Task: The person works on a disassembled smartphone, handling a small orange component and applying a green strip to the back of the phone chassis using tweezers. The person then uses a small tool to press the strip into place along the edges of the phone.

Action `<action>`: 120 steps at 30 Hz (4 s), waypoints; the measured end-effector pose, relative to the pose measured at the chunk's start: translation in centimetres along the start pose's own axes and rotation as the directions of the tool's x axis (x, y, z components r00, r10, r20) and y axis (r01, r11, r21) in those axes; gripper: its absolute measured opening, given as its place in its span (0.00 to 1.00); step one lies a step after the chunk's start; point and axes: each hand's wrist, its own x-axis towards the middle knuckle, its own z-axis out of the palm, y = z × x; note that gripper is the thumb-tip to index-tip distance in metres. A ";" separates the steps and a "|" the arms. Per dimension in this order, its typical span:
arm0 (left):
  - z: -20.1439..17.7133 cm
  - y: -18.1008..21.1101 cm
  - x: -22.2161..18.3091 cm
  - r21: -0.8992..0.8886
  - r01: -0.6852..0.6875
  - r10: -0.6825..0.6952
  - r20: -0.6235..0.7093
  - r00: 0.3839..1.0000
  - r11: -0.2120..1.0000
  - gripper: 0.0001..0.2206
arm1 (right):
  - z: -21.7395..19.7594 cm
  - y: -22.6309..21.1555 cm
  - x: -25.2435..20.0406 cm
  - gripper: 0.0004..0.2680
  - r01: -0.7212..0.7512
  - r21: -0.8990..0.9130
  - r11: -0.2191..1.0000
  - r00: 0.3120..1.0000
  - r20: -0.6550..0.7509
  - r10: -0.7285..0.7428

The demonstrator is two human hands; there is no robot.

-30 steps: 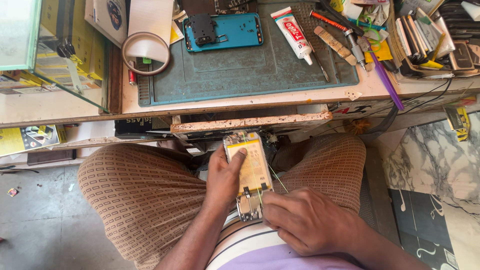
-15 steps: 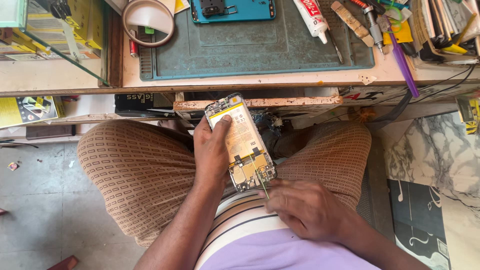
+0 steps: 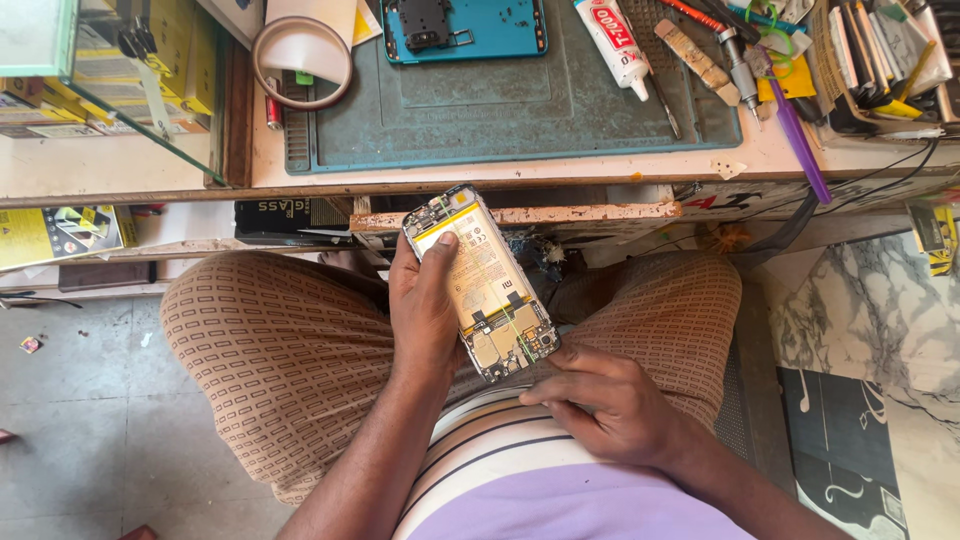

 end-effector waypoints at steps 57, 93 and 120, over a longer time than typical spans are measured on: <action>-0.7 -2.2 -2.7 -0.421 0.786 -0.309 0.753 0.581 0.452 0.33 | -3.7 2.3 3.7 0.10 -0.002 0.020 1.000 0.936 -0.352 0.009; -0.8 1.5 -1.1 -0.269 0.245 -0.074 0.519 0.852 0.932 0.43 | -18.2 8.0 12.0 0.07 -0.549 -0.506 0.666 0.808 -0.524 0.268; -1.3 0.9 1.7 -0.311 0.249 -0.042 0.545 0.837 0.917 0.47 | -22.1 11.2 16.9 0.05 -0.224 -0.528 0.819 0.822 -0.554 -0.132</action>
